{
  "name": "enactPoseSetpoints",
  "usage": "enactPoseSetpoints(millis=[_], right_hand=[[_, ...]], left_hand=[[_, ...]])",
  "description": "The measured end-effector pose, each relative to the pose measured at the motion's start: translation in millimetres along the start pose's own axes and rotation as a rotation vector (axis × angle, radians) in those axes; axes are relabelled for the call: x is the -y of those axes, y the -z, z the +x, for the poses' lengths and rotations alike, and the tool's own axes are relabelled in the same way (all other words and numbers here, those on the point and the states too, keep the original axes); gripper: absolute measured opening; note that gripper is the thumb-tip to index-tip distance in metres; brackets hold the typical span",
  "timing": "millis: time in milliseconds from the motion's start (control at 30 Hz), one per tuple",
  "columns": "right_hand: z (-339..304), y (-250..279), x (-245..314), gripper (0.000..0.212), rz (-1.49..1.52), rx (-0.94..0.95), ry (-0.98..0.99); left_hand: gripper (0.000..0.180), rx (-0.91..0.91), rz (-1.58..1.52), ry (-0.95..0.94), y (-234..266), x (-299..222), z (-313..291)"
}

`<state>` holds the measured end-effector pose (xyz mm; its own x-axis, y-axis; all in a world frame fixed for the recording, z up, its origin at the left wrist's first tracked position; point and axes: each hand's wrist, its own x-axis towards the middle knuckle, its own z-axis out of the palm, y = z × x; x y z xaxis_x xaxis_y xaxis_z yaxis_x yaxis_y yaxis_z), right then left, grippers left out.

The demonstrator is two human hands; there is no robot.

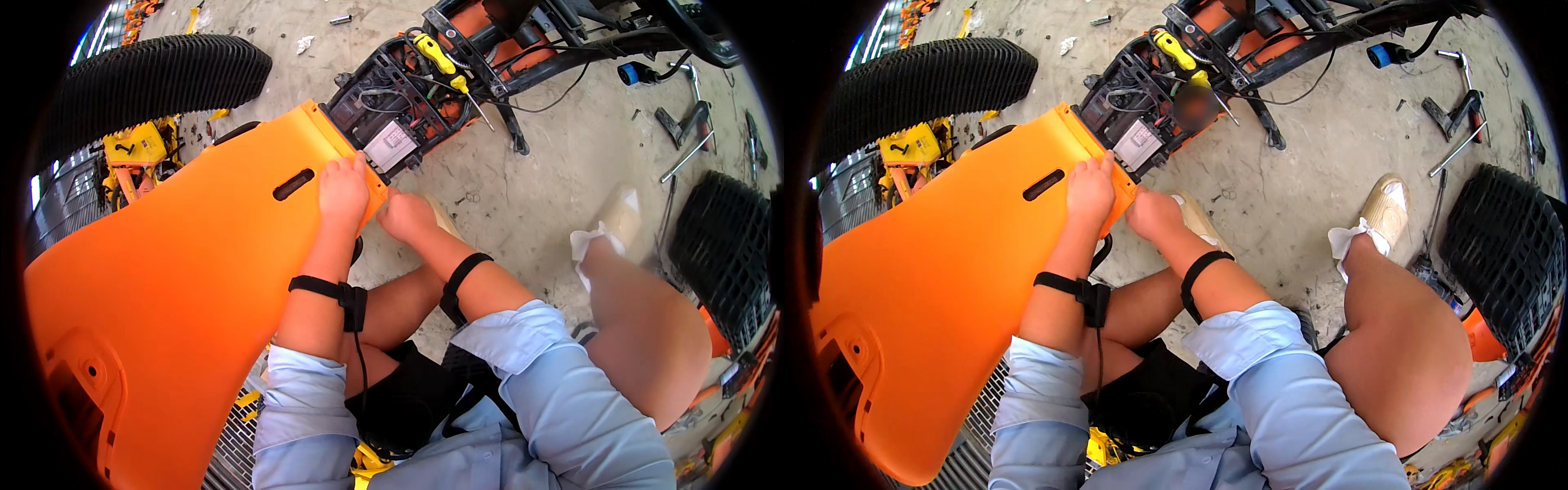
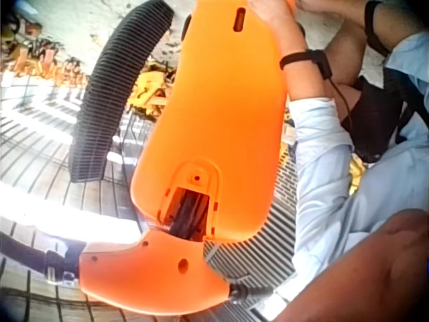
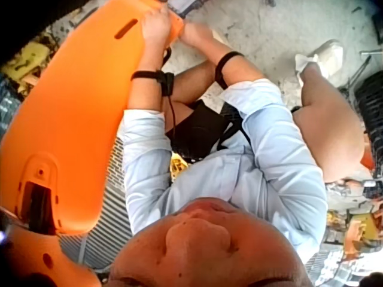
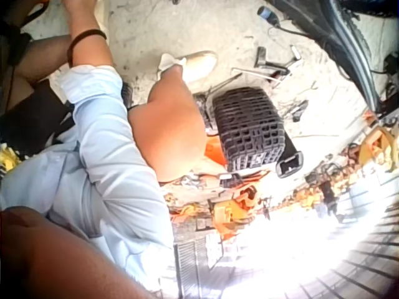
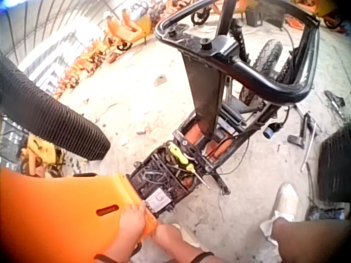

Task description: The person assembles an orange and yellow electric scooter while sitting on the floor. They attach an orange body panel to the frame, insert and tighten screws, and handle small fasteners and wires.

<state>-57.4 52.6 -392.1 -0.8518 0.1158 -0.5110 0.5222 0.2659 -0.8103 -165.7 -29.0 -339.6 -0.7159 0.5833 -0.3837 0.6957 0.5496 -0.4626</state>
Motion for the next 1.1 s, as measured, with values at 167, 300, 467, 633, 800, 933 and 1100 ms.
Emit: enactPoseSetpoints(millis=[167, 300, 467, 633, 800, 933, 1100], right_hand=[[3.5, 0.1, -11.9, 0.043, 0.061, 0.081, 0.030], [15.5, -4.9, -36.1, 0.032, 0.140, -0.015, 0.046], [21.8, 4.5, -41.6, 0.039, 0.518, -0.090, 0.039], [19.8, 25.3, -4.7, 0.043, 0.735, -0.291, 0.098], [39.6, 19.2, 26.7, 0.046, 1.019, -0.340, 0.136], [58.2, -11.9, 44.5, 0.050, 1.091, -0.366, 0.105], [73.3, -4.1, 69.9, 0.051, 1.023, -0.453, 0.135]], left_hand=[[0.037, -0.020, -0.350, 0.005, 21.3, 5.1, -22.5], [0.031, -0.052, -0.837, 0.115, 74.1, 12.1, -70.7], [0.025, 0.096, -1.201, 0.184, 139.8, 20.4, -189.5], [0.020, 0.210, -1.857, 0.399, 135.5, 25.4, -260.9], [0.013, 0.169, -2.114, 1.016, 99.6, 42.4, -280.7], [0.013, 0.099, -1.941, 1.342, 53.7, 62.0, -271.9], [0.012, -0.221, -1.660, 1.373, -0.8, 94.4, -272.3]])
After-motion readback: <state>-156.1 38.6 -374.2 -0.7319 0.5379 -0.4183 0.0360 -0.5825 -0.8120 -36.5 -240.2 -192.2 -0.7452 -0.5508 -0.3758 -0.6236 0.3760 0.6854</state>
